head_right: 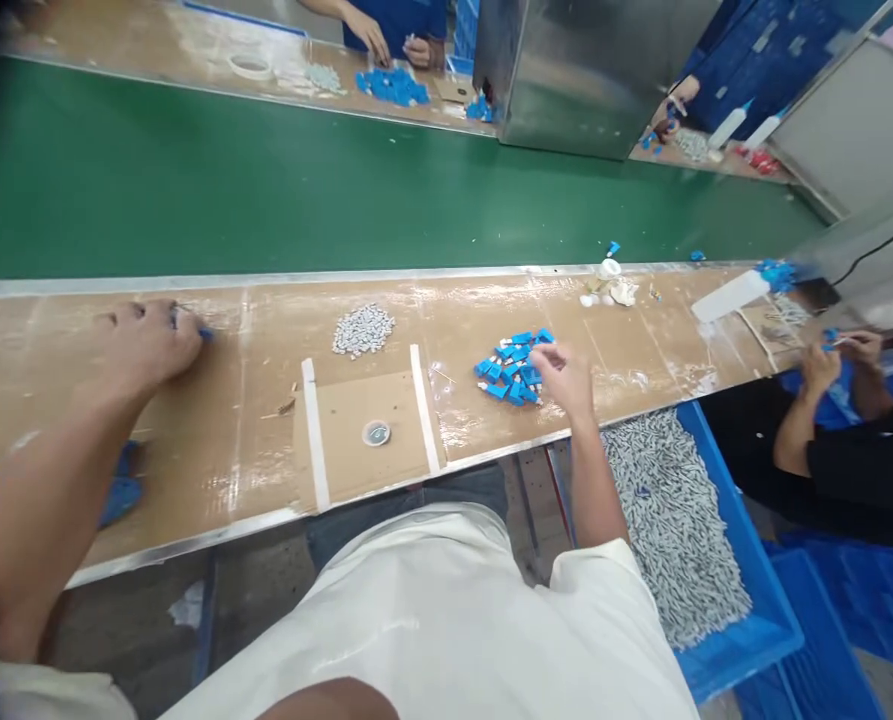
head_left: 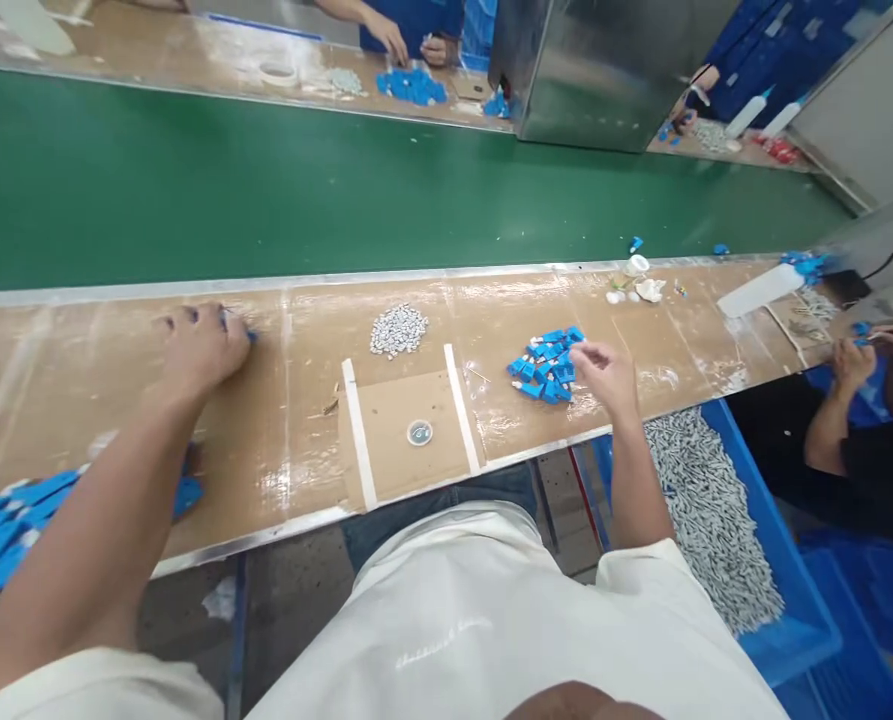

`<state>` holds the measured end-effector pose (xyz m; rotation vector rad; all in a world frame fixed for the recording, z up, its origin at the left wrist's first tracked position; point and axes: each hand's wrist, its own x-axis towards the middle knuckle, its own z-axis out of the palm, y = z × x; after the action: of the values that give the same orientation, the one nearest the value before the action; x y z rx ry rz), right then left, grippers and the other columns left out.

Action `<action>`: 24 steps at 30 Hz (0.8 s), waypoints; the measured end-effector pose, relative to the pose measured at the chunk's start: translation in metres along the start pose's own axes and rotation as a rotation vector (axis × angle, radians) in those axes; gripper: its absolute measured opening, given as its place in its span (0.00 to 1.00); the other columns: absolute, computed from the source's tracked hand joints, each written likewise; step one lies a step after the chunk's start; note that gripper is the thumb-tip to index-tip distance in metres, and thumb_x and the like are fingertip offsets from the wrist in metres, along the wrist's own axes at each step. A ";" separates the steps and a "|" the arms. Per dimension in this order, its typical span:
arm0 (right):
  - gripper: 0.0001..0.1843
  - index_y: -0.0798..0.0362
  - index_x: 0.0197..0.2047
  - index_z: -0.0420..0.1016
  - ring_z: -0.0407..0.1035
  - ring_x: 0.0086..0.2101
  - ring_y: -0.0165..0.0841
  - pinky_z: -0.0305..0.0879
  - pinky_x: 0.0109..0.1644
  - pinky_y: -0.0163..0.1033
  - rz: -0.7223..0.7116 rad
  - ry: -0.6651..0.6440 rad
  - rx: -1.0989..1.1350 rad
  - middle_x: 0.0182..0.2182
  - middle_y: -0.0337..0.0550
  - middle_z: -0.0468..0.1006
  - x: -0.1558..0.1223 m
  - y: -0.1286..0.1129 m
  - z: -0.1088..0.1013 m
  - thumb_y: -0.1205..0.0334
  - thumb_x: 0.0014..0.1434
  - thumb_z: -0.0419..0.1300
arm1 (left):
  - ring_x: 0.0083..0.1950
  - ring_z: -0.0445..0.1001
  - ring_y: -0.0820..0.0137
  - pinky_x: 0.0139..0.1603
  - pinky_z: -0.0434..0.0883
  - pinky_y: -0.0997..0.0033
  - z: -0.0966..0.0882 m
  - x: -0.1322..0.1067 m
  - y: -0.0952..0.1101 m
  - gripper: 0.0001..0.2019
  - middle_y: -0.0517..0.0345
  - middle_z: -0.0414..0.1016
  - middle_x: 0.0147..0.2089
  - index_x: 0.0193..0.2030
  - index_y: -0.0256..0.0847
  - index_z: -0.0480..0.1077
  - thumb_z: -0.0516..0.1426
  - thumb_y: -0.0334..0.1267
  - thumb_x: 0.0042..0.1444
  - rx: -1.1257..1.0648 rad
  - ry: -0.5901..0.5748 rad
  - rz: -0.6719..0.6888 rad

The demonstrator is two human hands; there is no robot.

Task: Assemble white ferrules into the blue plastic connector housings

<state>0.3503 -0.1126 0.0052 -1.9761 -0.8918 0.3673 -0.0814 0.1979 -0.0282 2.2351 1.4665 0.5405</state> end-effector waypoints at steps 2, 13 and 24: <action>0.13 0.53 0.38 0.84 0.78 0.42 0.44 0.74 0.51 0.47 0.023 0.050 -0.280 0.40 0.53 0.86 0.043 0.015 -0.016 0.53 0.56 0.66 | 0.67 0.62 0.33 0.64 0.53 0.23 0.000 0.001 0.000 0.19 0.38 0.76 0.60 0.43 0.41 0.72 0.50 0.51 0.55 0.066 0.109 -0.174; 0.14 0.56 0.32 0.81 0.76 0.32 0.36 0.71 0.43 0.39 0.045 -0.217 -0.396 0.28 0.46 0.84 0.101 0.050 -0.002 0.56 0.61 0.59 | 0.53 0.75 0.53 0.61 0.70 0.46 -0.013 -0.043 0.060 0.19 0.48 0.79 0.49 0.45 0.42 0.77 0.59 0.51 0.53 -0.203 0.370 -0.026; 0.13 0.53 0.30 0.75 0.74 0.38 0.39 0.72 0.48 0.42 0.018 -0.139 -0.298 0.30 0.47 0.81 0.092 0.029 -0.001 0.52 0.59 0.62 | 0.56 0.78 0.57 0.61 0.72 0.56 0.009 -0.107 0.144 0.18 0.49 0.81 0.53 0.48 0.44 0.77 0.59 0.54 0.60 -0.613 0.011 0.224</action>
<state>0.4277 -0.0572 -0.0106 -2.2533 -1.0675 0.4042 -0.0063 0.0461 0.0316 1.8983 0.8872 0.9288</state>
